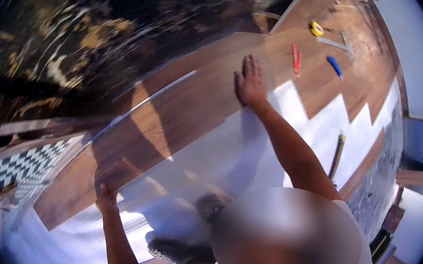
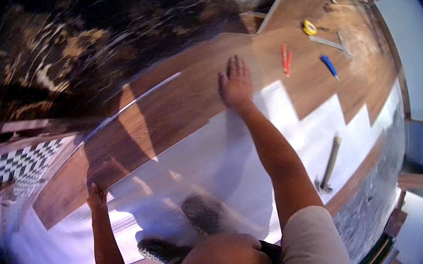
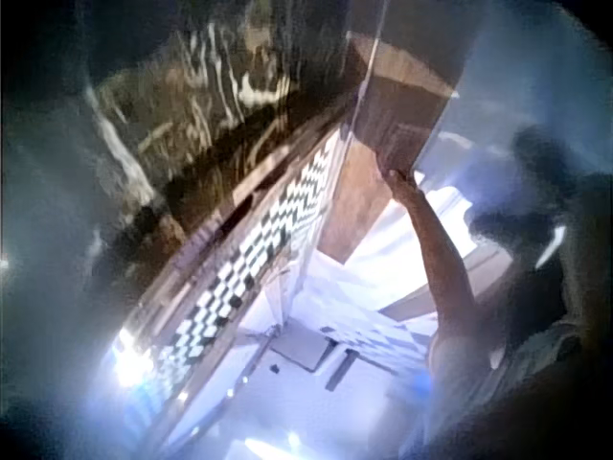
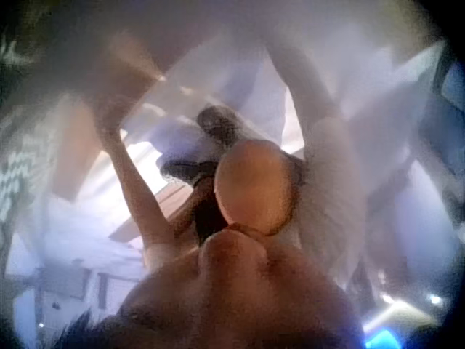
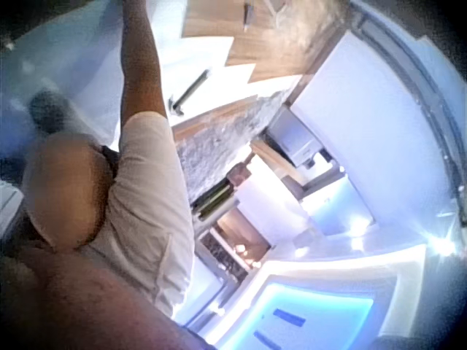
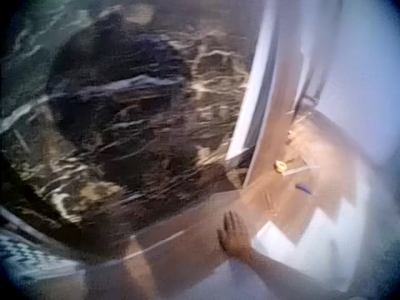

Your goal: The person installs wood-patterned flooring planks by positioning them on an underlayment, marking cuts with a pencil and square, and tapping them into place using a hammer.

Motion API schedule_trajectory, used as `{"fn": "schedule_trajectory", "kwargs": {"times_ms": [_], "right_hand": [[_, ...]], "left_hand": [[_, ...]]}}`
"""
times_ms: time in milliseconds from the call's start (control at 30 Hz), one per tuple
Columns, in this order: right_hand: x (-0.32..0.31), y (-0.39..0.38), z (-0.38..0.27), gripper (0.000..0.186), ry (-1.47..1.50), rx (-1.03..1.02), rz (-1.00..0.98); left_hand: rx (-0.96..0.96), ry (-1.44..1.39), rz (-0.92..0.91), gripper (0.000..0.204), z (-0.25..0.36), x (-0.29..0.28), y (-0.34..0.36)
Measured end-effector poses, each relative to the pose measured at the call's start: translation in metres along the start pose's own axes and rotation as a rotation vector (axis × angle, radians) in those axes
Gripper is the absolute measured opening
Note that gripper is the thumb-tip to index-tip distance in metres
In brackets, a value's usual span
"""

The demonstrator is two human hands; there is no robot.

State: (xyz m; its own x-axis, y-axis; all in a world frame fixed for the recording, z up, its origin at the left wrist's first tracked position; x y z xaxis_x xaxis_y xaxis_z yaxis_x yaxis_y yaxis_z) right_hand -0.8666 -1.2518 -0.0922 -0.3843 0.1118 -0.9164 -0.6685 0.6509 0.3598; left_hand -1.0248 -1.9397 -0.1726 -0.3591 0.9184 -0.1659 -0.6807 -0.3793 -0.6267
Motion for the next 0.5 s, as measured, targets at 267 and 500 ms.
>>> {"fn": "schedule_trajectory", "kwargs": {"times_ms": [267,500], "right_hand": [[-0.014,-0.01,-0.002,0.057,0.091,-0.069,0.085],[-0.056,0.049,-0.072,0.058,0.29,-0.202,0.28]], "left_hand": [[-0.036,0.119,0.161,0.046,0.001,0.001,-0.004],[-0.052,0.11,0.134,0.046,0.011,0.003,-0.019]]}}
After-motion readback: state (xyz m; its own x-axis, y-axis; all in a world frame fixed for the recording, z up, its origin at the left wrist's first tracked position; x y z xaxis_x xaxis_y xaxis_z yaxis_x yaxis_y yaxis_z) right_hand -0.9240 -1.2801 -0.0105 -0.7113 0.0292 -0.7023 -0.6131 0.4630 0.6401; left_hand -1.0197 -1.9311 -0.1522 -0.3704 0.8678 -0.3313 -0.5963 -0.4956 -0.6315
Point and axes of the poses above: each hand's wrist, its own y-axis towards the middle knuckle, its own x-axis out of the palm, z = x × y, the point moved 9 cm from there along y, towards the middle knuckle, and after that the axes turned 11 degrees about z, right-handed, at the moved point
